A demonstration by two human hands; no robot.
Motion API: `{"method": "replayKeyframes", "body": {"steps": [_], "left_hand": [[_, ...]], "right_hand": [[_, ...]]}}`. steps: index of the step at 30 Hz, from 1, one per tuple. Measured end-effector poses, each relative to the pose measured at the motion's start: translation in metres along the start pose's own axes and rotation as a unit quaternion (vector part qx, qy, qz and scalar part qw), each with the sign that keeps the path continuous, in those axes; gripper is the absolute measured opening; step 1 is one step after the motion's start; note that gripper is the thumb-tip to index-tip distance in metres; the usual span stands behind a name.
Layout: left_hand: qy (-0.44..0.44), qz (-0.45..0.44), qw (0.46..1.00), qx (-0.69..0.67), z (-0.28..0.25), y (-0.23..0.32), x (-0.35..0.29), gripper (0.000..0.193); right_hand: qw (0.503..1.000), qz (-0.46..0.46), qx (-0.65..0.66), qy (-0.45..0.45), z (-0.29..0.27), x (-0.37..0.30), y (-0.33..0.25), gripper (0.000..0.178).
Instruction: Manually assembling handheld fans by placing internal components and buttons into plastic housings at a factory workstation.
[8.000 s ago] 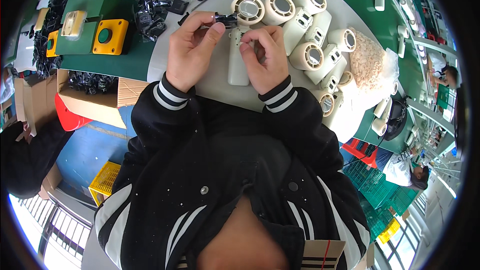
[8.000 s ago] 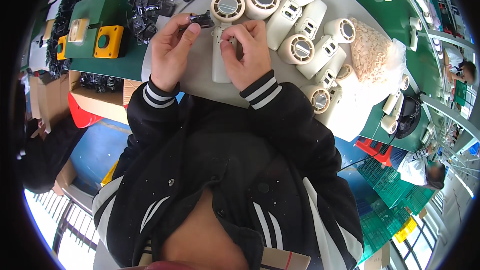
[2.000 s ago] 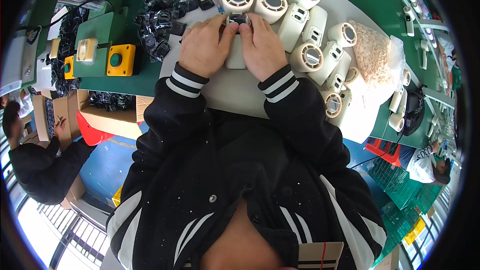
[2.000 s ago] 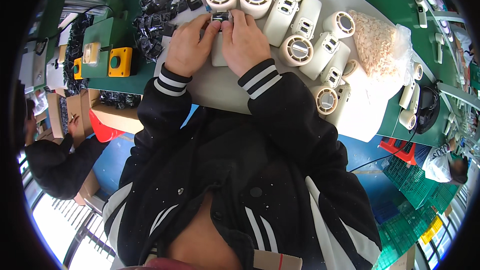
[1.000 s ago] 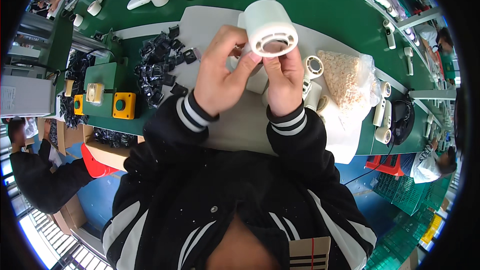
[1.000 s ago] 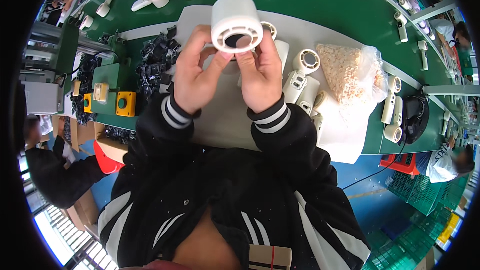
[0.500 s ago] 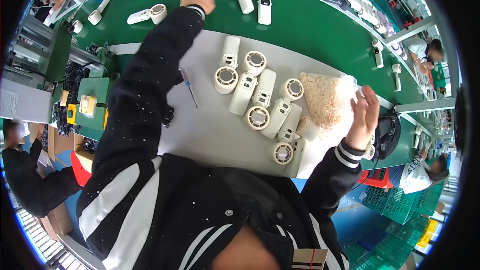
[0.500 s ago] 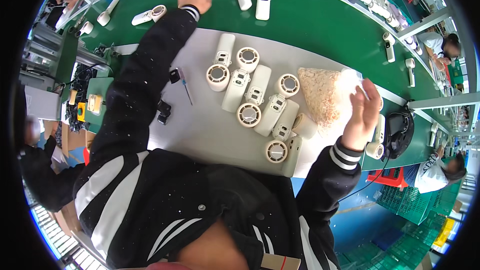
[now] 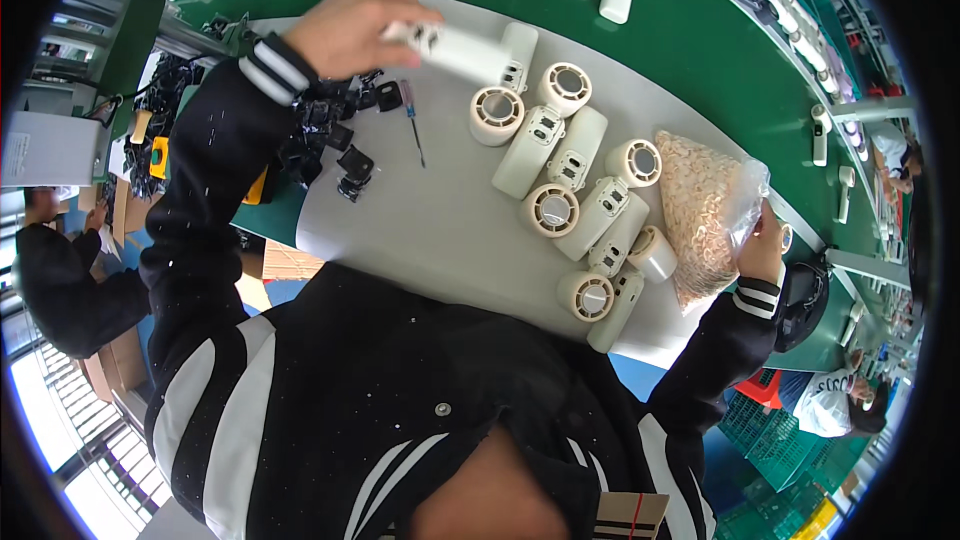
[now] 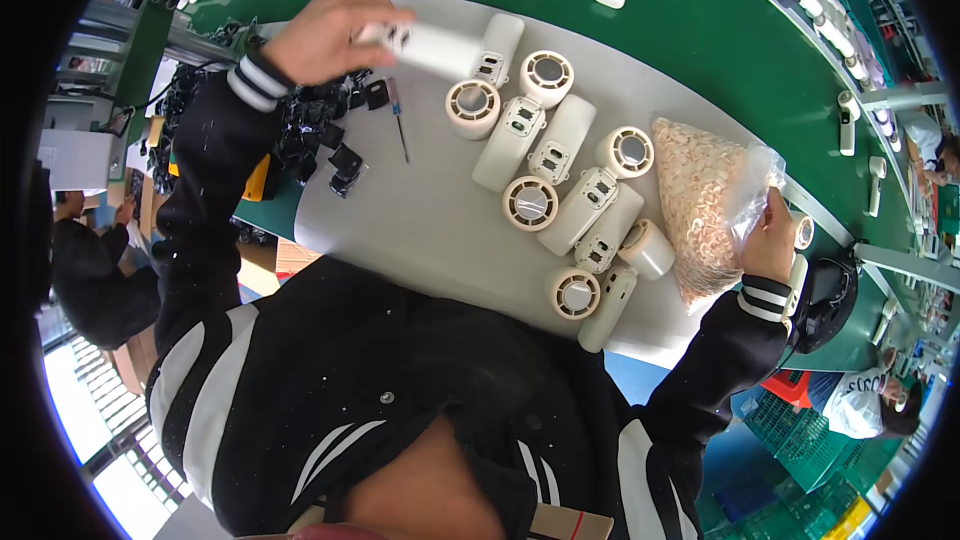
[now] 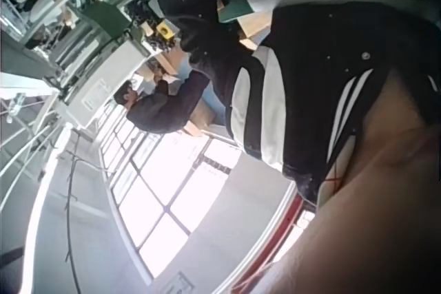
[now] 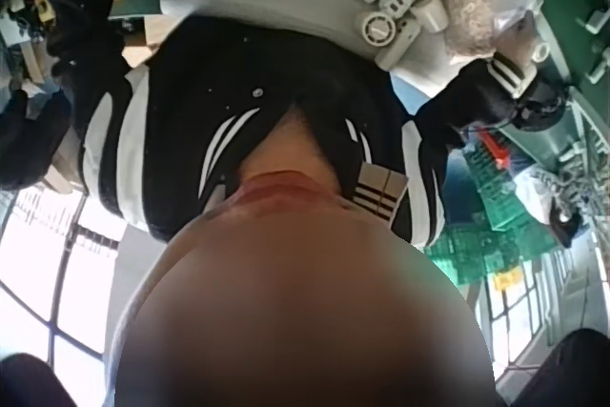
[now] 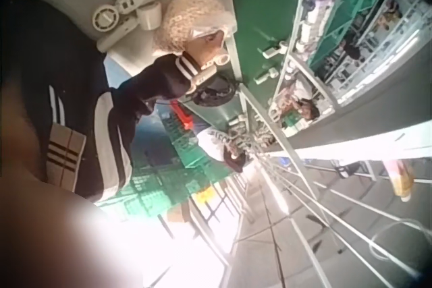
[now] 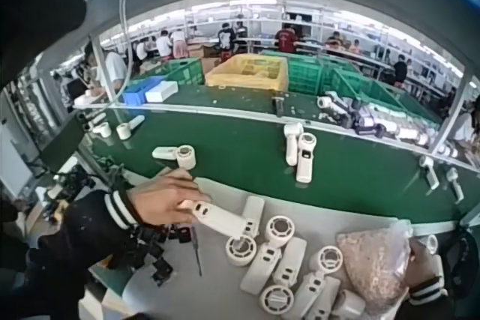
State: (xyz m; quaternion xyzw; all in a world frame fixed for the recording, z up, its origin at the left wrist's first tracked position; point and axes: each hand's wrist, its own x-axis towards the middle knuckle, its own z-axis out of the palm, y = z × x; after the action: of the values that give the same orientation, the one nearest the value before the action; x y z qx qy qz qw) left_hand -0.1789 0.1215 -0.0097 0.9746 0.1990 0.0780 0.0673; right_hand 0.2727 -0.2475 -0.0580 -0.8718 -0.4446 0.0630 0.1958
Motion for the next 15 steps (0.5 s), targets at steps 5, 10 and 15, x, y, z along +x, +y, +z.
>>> {"method": "replayKeyframes", "body": {"steps": [5, 10, 15], "left_hand": [[-0.052, 0.132, 0.990, -0.017, 0.002, 0.064, -0.034, 0.037], [-0.049, 0.252, 0.966, 0.024, 0.023, 0.081, -0.048, 0.036], [0.075, 0.030, 0.993, -0.087, 0.022, 0.061, -0.061, 0.033]], "right_hand": [[0.999, -0.019, 0.019, 0.029, -0.003, 0.003, -0.016, 0.030], [0.986, -0.056, 0.082, 0.137, -0.004, -0.005, -0.010, 0.019], [0.922, -0.071, 0.334, 0.185, -0.037, -0.042, -0.053, 0.018]]}}
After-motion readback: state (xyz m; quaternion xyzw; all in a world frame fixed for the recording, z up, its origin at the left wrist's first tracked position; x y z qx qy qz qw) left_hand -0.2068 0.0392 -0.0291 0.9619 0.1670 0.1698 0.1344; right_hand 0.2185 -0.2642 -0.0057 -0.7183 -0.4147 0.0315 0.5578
